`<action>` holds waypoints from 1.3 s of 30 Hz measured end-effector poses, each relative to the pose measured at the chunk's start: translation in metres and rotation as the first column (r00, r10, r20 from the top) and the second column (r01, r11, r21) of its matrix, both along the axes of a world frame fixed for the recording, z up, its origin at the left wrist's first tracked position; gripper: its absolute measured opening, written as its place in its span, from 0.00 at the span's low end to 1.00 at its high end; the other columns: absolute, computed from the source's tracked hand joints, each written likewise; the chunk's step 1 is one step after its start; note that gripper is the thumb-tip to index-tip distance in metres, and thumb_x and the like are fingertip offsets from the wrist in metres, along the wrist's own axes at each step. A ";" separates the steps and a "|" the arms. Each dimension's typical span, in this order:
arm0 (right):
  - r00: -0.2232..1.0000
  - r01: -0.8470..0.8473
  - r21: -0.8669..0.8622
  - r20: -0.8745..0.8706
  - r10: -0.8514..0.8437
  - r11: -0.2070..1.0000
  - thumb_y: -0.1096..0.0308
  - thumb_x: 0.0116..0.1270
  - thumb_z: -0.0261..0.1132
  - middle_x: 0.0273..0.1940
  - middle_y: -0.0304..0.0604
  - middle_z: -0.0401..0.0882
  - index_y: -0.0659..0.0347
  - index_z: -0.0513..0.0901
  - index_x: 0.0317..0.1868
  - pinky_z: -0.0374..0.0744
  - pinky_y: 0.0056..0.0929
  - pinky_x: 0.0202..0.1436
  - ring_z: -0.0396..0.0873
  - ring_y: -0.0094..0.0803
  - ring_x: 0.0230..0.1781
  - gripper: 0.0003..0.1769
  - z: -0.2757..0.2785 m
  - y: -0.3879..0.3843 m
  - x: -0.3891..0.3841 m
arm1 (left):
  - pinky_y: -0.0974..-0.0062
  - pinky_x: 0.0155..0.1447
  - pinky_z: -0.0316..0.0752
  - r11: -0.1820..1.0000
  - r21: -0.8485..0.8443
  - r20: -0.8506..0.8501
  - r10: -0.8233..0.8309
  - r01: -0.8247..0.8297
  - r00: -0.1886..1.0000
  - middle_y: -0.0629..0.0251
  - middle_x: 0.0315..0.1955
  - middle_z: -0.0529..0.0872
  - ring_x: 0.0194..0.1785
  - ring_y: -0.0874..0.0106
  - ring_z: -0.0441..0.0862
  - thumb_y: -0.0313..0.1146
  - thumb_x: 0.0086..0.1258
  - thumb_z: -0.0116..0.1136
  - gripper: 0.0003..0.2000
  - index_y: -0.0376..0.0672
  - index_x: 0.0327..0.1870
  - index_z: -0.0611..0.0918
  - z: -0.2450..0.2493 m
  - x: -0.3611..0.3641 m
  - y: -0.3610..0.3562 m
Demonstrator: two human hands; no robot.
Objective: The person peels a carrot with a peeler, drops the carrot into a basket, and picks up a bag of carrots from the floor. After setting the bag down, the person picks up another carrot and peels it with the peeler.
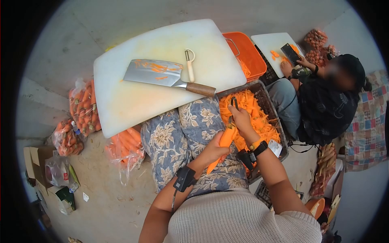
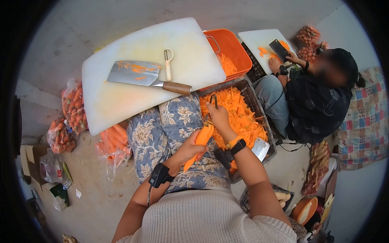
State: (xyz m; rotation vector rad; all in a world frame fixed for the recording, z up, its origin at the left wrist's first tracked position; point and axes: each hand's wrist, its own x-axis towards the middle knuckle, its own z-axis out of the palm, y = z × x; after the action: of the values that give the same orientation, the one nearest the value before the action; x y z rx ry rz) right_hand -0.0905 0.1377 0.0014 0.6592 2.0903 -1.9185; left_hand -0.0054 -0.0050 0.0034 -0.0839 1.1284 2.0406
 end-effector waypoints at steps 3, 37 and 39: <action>0.998 -0.013 -0.046 0.058 0.015 0.999 0.56 0.60 0.63 0.17 0.36 0.69 0.62 0.72 0.21 0.70 0.23 0.18 0.68 0.23 0.13 0.19 -0.002 0.007 0.001 | 0.83 0.17 0.63 1.000 -0.007 -0.031 -0.022 0.022 0.999 0.70 0.18 0.71 0.14 0.82 0.67 0.20 0.57 0.52 0.26 0.42 0.59 0.62 0.002 0.001 0.001; 0.962 0.223 0.264 -0.213 -0.169 0.938 0.60 0.64 0.60 0.16 0.42 0.70 0.62 0.66 0.30 0.72 0.29 0.13 0.73 0.32 0.11 0.16 -0.001 0.065 -0.010 | 0.83 0.21 0.68 0.963 -0.262 -0.426 -0.180 0.070 0.887 0.67 0.32 0.74 0.19 0.82 0.71 0.24 0.55 0.56 0.33 0.46 0.64 0.58 0.008 0.017 0.003; 0.985 0.056 0.535 -0.170 0.042 0.843 0.61 0.63 0.61 0.17 0.42 0.72 0.62 0.67 0.31 0.73 0.29 0.14 0.74 0.32 0.13 0.15 -0.004 0.069 0.004 | 0.83 0.21 0.68 0.962 -0.250 -0.289 -0.185 0.112 0.939 0.67 0.33 0.74 0.20 0.82 0.71 0.25 0.56 0.56 0.33 0.46 0.64 0.59 0.012 0.012 0.000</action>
State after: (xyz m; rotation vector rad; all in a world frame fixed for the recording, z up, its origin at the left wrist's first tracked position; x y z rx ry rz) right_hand -0.0868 0.2068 -0.0029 0.6113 2.7792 -1.4176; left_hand 0.0063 -0.0054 0.0155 0.2099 1.5176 1.8204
